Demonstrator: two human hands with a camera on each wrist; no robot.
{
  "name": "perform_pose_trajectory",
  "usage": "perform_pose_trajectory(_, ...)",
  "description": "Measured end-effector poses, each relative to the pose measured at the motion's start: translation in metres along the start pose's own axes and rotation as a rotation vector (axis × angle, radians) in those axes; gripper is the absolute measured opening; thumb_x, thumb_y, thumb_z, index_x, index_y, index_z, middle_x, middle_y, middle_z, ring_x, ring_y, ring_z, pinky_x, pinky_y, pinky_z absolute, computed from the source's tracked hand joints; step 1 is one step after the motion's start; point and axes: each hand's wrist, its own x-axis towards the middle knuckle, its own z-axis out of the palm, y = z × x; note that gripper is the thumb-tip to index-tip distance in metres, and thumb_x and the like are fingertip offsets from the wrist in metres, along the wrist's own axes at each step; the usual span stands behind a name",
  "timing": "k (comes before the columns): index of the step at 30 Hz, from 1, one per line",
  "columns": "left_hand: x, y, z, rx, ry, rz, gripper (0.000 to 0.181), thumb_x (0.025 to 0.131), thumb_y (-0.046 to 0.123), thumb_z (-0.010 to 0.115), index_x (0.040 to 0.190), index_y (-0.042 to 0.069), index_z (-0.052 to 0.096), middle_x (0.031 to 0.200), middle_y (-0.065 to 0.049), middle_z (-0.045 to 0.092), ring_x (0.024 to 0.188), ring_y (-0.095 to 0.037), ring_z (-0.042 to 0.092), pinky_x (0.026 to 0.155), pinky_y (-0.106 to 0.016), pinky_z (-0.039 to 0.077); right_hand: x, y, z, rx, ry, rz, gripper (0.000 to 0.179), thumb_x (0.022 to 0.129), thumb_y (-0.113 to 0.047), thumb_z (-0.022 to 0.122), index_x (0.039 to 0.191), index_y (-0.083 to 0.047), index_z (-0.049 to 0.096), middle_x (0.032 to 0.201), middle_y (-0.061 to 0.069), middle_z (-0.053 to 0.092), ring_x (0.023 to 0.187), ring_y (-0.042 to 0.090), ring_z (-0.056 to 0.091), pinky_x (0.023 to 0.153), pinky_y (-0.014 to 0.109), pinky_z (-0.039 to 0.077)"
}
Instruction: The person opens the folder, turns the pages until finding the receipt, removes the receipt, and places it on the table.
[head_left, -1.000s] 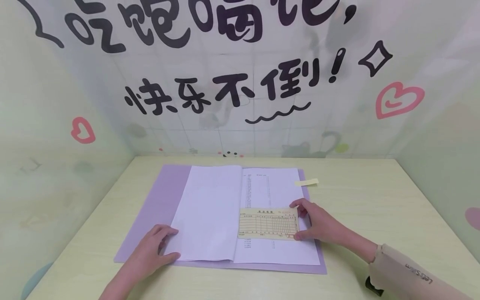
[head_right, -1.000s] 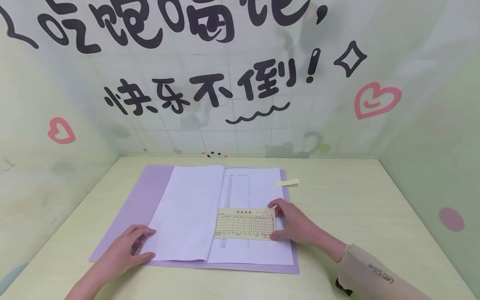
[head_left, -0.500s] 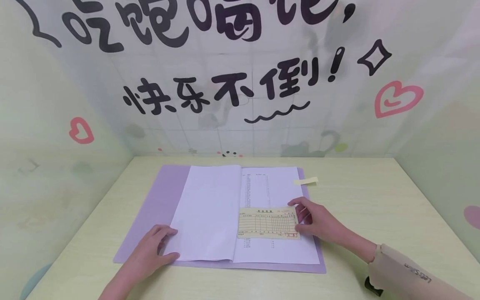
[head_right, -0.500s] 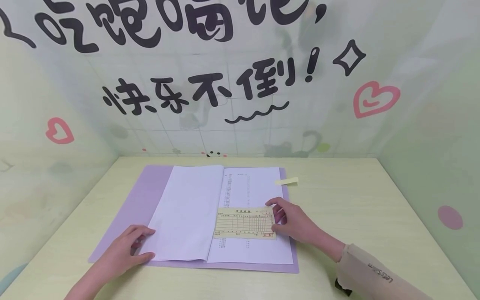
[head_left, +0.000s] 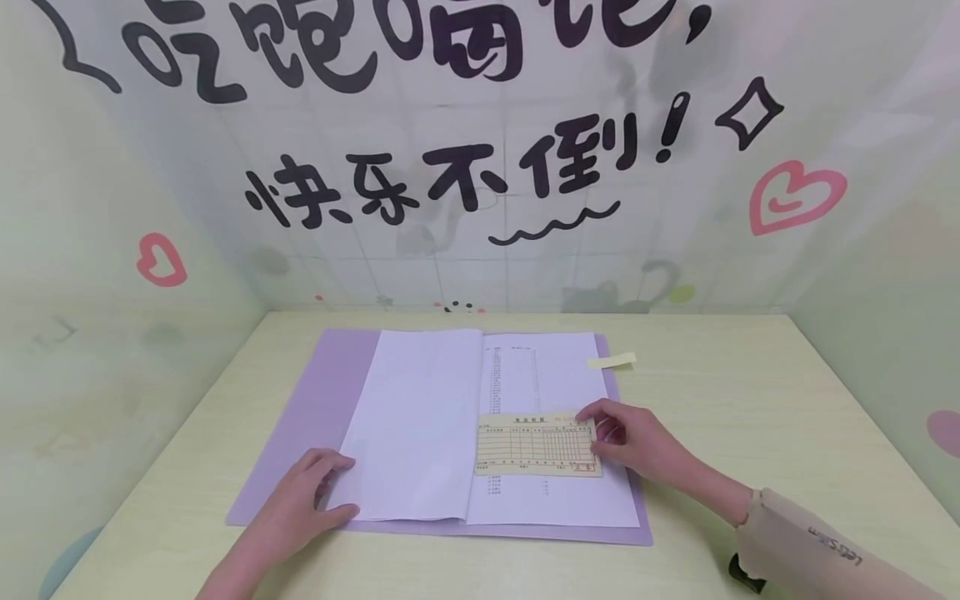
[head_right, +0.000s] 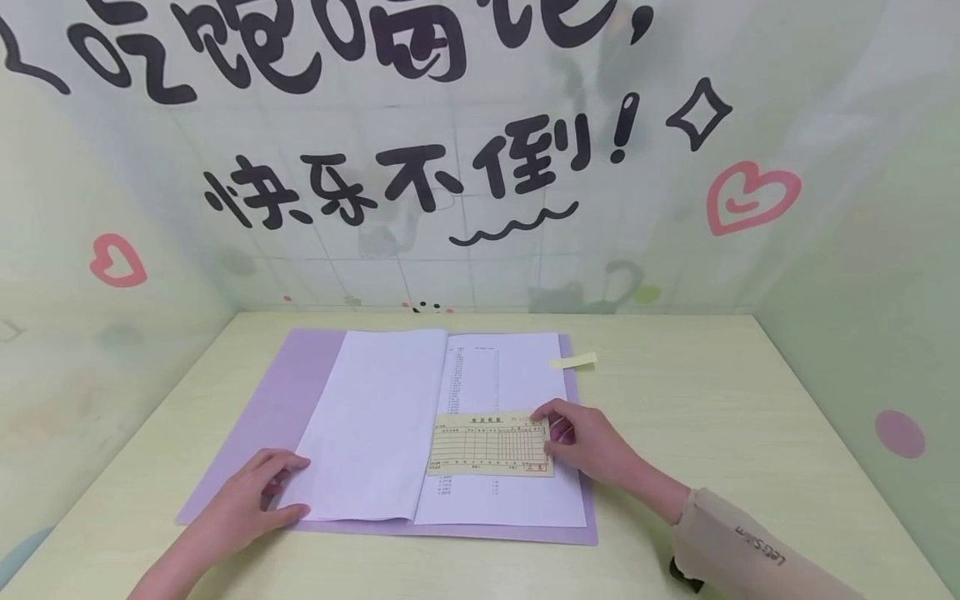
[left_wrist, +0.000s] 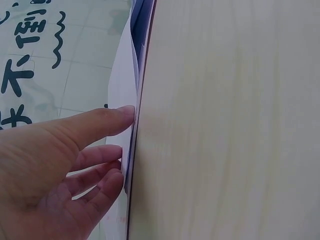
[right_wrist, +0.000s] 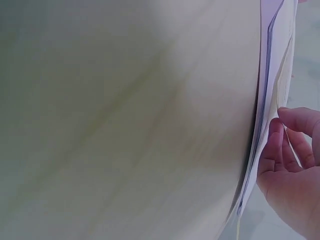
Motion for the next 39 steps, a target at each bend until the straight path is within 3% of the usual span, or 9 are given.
perform_pose_trajectory(17,-0.004,-0.004,0.002,-0.005,-0.012,-0.021,0.054,0.068,0.021,0.09,0.115,0.006,0.067,0.116,-0.006,0.061,0.084,-0.003,0.054,0.076,-0.024,0.053,-0.003,-0.003,-0.002,0.037,0.009,0.029,0.032,0.084,-0.004,0.073,0.114,-0.014,0.067,0.092,0.0,0.067,0.08,0.006,0.059,0.073,0.019,0.054)
perform_pose_trajectory(26,-0.002,-0.002,0.001,-0.001,-0.005,-0.009,0.053,0.068,0.019,0.089,0.114,0.006,0.067,0.116,-0.007,0.061,0.084,-0.004,0.054,0.076,-0.024,0.053,-0.003,-0.002,-0.004,0.035,0.079,0.044,0.034,0.083,-0.002,0.072,0.115,-0.012,0.067,0.109,0.004,0.07,0.084,0.006,0.063,0.074,0.019,0.055)
perform_pose_trajectory(35,0.0,0.0,0.001,-0.005,-0.014,-0.019,0.054,0.068,0.019,0.089,0.114,0.005,0.067,0.116,-0.008,0.061,0.086,-0.008,0.058,0.077,-0.024,0.055,-0.006,0.0,-0.023,0.012,0.124,0.088,0.032,0.086,-0.002,0.069,0.116,-0.013,0.066,0.117,0.006,0.069,0.086,0.012,0.064,0.075,0.02,0.055)
perform_pose_trajectory(39,0.0,0.0,0.001,-0.008,-0.018,-0.024,0.054,0.068,0.02,0.089,0.115,0.005,0.067,0.116,-0.009,0.061,0.085,-0.008,0.058,0.077,-0.025,0.055,-0.008,0.005,-0.035,-0.009,0.163,0.058,0.031,0.088,-0.002,0.069,0.116,-0.012,0.066,0.118,0.008,0.069,0.086,0.009,0.065,0.075,0.02,0.055)
